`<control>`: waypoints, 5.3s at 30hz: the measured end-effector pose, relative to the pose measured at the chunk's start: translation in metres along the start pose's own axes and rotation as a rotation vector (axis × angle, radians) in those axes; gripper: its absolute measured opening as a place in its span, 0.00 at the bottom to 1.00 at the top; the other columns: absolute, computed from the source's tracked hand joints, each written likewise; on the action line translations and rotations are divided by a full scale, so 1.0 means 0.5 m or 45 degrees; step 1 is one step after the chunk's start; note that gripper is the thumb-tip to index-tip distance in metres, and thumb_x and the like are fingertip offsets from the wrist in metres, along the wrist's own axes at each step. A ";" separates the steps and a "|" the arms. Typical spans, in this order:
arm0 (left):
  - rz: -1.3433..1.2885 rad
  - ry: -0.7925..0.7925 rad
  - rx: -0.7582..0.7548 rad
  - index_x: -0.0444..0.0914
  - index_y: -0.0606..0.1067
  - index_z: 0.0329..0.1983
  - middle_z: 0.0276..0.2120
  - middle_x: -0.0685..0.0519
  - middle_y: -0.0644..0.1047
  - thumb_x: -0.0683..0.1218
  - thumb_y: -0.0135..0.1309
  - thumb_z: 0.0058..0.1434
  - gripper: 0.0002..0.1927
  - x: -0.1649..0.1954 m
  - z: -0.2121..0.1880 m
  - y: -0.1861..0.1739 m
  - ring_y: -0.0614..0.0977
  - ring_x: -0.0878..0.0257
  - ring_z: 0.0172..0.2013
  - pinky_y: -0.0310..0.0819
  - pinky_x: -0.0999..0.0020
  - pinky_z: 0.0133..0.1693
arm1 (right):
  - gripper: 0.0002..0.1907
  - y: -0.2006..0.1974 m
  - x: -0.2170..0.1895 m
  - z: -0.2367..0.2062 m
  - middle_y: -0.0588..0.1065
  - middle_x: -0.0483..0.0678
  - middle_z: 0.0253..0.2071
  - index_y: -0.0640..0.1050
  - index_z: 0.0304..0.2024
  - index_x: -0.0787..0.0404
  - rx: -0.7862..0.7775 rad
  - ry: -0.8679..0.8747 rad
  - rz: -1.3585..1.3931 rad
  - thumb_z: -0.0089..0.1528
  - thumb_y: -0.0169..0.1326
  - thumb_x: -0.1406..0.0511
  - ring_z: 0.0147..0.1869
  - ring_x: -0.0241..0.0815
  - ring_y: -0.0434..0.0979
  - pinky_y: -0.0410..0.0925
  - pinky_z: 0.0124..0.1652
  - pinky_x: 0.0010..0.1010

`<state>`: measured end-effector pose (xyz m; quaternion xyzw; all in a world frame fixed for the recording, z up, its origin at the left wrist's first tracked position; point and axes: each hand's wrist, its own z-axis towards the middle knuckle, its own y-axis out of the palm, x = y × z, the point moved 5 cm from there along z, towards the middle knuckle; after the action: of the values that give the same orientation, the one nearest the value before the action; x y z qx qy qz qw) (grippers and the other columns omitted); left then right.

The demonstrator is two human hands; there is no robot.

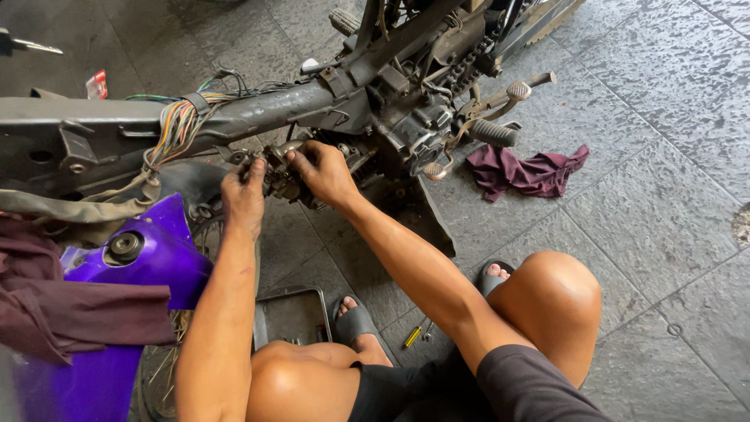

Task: The person retrieves a wrench from a tool cart and uses it to loosen and remove bolts from a motorcycle engine component. They then detach the component, place it in a metal tray, and inspect it.

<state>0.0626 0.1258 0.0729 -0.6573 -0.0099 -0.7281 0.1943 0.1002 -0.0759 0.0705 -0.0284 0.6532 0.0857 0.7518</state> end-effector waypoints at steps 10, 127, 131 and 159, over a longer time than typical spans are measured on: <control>-0.059 0.371 -0.103 0.37 0.73 0.58 0.50 0.56 0.79 0.46 0.69 0.63 0.24 0.095 -0.022 0.018 0.79 0.66 0.51 0.72 0.69 0.57 | 0.23 -0.006 -0.004 0.004 0.81 0.55 0.27 0.83 0.40 0.69 -0.034 0.177 -0.100 0.62 0.58 0.52 0.30 0.43 0.81 0.72 0.34 0.37; 0.465 0.553 -0.005 0.35 0.71 0.60 0.54 0.47 0.77 0.47 0.69 0.60 0.28 0.139 -0.019 0.002 0.79 0.55 0.54 0.72 0.61 0.58 | 0.21 0.009 -0.005 0.022 0.77 0.49 0.28 0.81 0.36 0.70 -0.118 0.219 -0.090 0.65 0.59 0.55 0.32 0.34 0.71 0.66 0.33 0.32; 0.387 0.399 0.001 0.36 0.70 0.59 0.51 0.49 0.79 0.49 0.68 0.60 0.29 0.128 -0.018 0.001 0.81 0.57 0.53 0.74 0.62 0.57 | 0.17 0.022 0.017 0.033 0.79 0.47 0.31 0.80 0.36 0.70 -0.105 0.185 0.089 0.65 0.60 0.59 0.33 0.32 0.72 0.67 0.34 0.29; 0.377 0.272 -0.060 0.37 0.71 0.60 0.48 0.50 0.81 0.57 0.69 0.58 0.33 0.089 0.002 -0.007 0.82 0.59 0.50 0.76 0.63 0.54 | 0.20 0.013 -0.011 0.021 0.79 0.47 0.31 0.82 0.40 0.69 -0.138 0.147 0.009 0.67 0.57 0.55 0.34 0.33 0.72 0.67 0.35 0.29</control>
<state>0.0596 0.1174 0.1164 -0.5748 0.1248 -0.7573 0.2838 0.1086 -0.0682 0.0777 -0.0717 0.6899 0.1220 0.7099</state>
